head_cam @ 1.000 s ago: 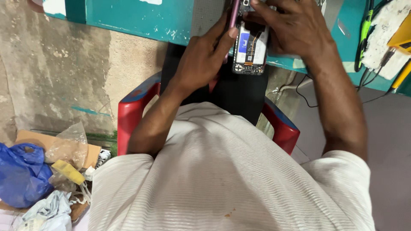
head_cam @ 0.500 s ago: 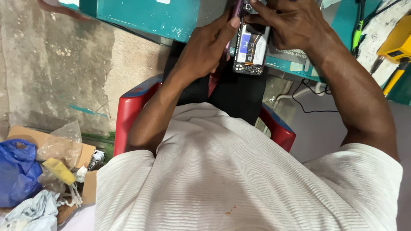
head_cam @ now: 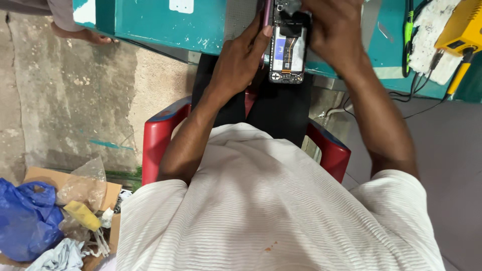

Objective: The person cleans a small black component with a cloth and tweezers, then places it into the disassembled smartphone chassis. They use a screwdriver to secure the component and adjust internal parts, then attach a purple back cover to the device.

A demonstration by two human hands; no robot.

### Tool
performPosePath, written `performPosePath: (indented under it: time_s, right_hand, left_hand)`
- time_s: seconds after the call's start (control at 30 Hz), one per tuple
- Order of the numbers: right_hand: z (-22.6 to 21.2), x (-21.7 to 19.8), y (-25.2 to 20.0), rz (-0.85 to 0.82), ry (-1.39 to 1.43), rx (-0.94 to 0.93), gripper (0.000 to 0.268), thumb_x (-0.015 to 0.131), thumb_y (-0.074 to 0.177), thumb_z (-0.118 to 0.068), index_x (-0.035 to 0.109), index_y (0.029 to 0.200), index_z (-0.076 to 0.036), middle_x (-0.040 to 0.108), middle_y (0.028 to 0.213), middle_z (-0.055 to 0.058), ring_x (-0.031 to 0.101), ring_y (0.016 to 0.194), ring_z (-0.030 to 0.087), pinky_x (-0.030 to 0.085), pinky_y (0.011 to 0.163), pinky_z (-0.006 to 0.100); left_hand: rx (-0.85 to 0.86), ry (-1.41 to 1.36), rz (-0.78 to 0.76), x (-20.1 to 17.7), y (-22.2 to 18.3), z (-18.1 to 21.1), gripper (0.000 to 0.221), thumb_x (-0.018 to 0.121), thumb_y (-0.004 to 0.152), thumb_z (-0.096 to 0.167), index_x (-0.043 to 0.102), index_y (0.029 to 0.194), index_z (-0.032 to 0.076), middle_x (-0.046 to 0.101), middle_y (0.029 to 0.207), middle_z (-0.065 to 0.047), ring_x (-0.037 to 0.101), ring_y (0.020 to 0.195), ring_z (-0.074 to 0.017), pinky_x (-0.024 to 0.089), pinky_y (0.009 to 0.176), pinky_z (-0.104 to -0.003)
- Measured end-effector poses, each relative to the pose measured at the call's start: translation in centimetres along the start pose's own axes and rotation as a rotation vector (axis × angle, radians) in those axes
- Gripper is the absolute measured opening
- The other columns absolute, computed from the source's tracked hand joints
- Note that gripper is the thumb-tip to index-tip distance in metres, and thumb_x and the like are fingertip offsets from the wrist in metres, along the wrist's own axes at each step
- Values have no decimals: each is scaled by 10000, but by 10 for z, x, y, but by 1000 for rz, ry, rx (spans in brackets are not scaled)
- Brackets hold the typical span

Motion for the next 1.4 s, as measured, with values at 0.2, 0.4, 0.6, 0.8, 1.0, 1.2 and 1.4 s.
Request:
performPosePath:
  time_s: [0.2,0.4,0.6,0.8,1.0,1.2,1.4]
  right_hand:
    - [-19,21,-19,-1,-168,-112,439,761,778,116,778,1163,-95,616,1105,46,555,1125,246,398,952,389]
    - [-11,35,-28,-32,-248,-146,393,852,850,-24,778,1213,-156,592,1210,12,494,1229,226,314,1015,440]
    - [-9,38,-30,-100,-330,-141,463,836,781,-24,782,1217,-171,581,1231,25,472,1289,254,319,1063,468]
    - [-16,34,-21,-64,-261,-207,419,821,821,-21,785,1229,-109,626,1166,-9,532,1216,208,372,1113,447]
    - [-30,29,-10,-34,-226,-227,331,802,817,-33,787,1147,-42,678,1114,13,578,1130,209,429,1049,416]
    - [-27,33,-15,-29,-264,-236,331,806,855,-71,800,1186,-68,687,1133,-13,577,1149,191,405,1007,394]
    - [-20,39,-22,-23,-309,-229,321,809,867,-77,803,1188,-84,675,1094,-22,581,1153,176,404,1054,392]
  left_hand:
    - [-8,67,4,3,0,-6,717,346,1063,623,407,1601,152,588,572,-37,623,478,-134,411,451,-347]
    - [-13,82,0,3,-2,-8,743,330,1063,646,395,1610,147,563,568,-17,591,466,-115,377,438,-326]
    - [-41,90,-27,6,-2,-9,750,322,1056,638,375,1611,138,541,534,-20,569,431,-115,363,416,-325]
    - [-29,72,-22,4,-2,-7,759,315,1062,650,385,1615,135,547,538,-12,593,447,-102,380,428,-312]
    - [-63,81,-39,6,1,-6,755,340,1058,630,393,1603,111,537,536,-13,573,440,-117,372,421,-323]
    - [-54,96,-40,8,1,-4,727,369,1069,608,406,1593,106,536,532,-6,595,449,-112,395,430,-316]
    - [-64,82,-41,4,0,4,698,386,1071,590,402,1598,133,572,547,-7,625,465,-116,407,445,-307]
Point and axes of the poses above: each hand's wrist, its own y-axis towards the middle knuckle, its own x-axis out of the palm, z = x × y, the point moved 8 cm from there along y, towards the middle knuckle
